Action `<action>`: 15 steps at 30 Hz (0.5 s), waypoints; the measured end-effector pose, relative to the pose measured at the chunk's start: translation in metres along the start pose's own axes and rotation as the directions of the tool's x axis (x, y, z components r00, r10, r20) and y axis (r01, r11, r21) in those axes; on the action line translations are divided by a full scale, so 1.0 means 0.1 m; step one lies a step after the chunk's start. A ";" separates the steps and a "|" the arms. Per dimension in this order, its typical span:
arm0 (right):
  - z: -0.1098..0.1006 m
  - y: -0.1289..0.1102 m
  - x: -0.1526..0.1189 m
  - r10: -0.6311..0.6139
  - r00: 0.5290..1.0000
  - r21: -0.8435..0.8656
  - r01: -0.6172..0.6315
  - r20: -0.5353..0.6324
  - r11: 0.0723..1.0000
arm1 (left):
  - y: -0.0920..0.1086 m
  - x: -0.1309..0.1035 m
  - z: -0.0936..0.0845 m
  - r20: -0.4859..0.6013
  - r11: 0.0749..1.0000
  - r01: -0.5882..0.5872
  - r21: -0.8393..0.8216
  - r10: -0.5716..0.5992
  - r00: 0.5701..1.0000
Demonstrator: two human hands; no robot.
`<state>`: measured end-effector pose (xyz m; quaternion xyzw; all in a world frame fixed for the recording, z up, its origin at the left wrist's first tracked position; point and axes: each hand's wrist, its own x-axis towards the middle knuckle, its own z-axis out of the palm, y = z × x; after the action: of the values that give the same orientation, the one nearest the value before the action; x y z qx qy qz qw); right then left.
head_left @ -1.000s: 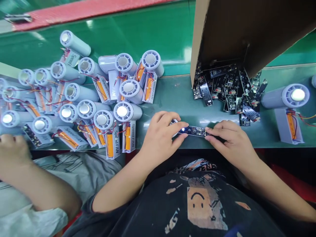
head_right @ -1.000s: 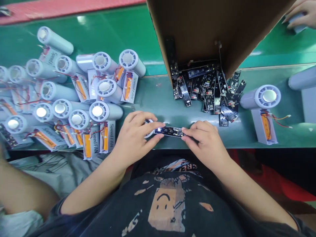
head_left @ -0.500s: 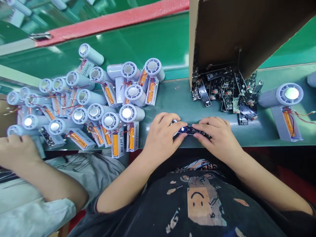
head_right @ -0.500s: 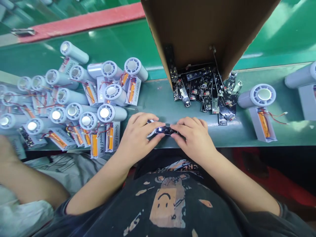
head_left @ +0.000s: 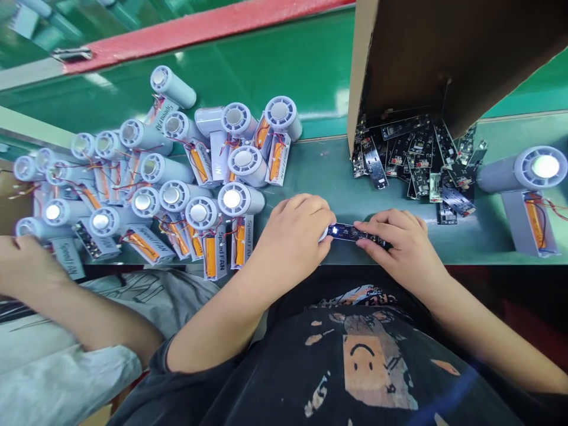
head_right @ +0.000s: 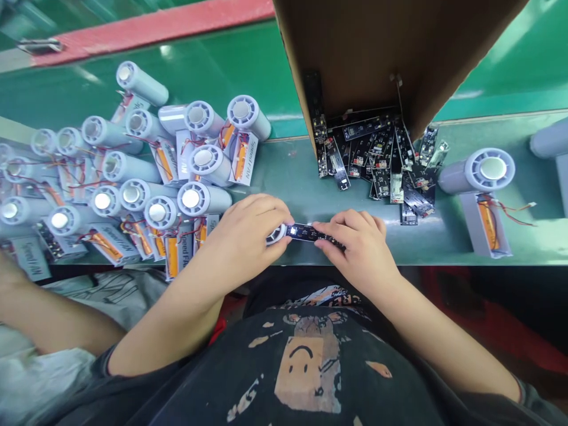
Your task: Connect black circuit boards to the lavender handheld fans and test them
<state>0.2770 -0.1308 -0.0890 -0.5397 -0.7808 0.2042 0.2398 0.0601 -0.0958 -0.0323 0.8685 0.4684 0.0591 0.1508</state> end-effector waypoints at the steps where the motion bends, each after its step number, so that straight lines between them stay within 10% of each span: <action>1: 0.00 0.00 0.00 -0.001 1.000 0.003 0.001 0.002 1.000 | 0.00 0.02 -0.01 0.012 1.000 0.001 -0.005 -0.001 1.000; 9: 0.01 -0.20 0.15 -0.077 0.988 -0.246 0.109 0.136 0.963 | -0.06 0.02 0.08 0.017 0.989 -0.071 -0.127 0.074 0.997; 15: -0.07 -0.10 0.03 -0.113 0.987 -0.238 0.138 0.118 0.961 | -0.13 -0.29 0.27 -0.468 0.960 -0.135 -0.246 0.004 0.884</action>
<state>0.2726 -0.1307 -0.0770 -0.5032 -0.8440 0.1183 0.1428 0.0404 -0.1193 -0.0610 0.8167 0.4463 0.3337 0.1502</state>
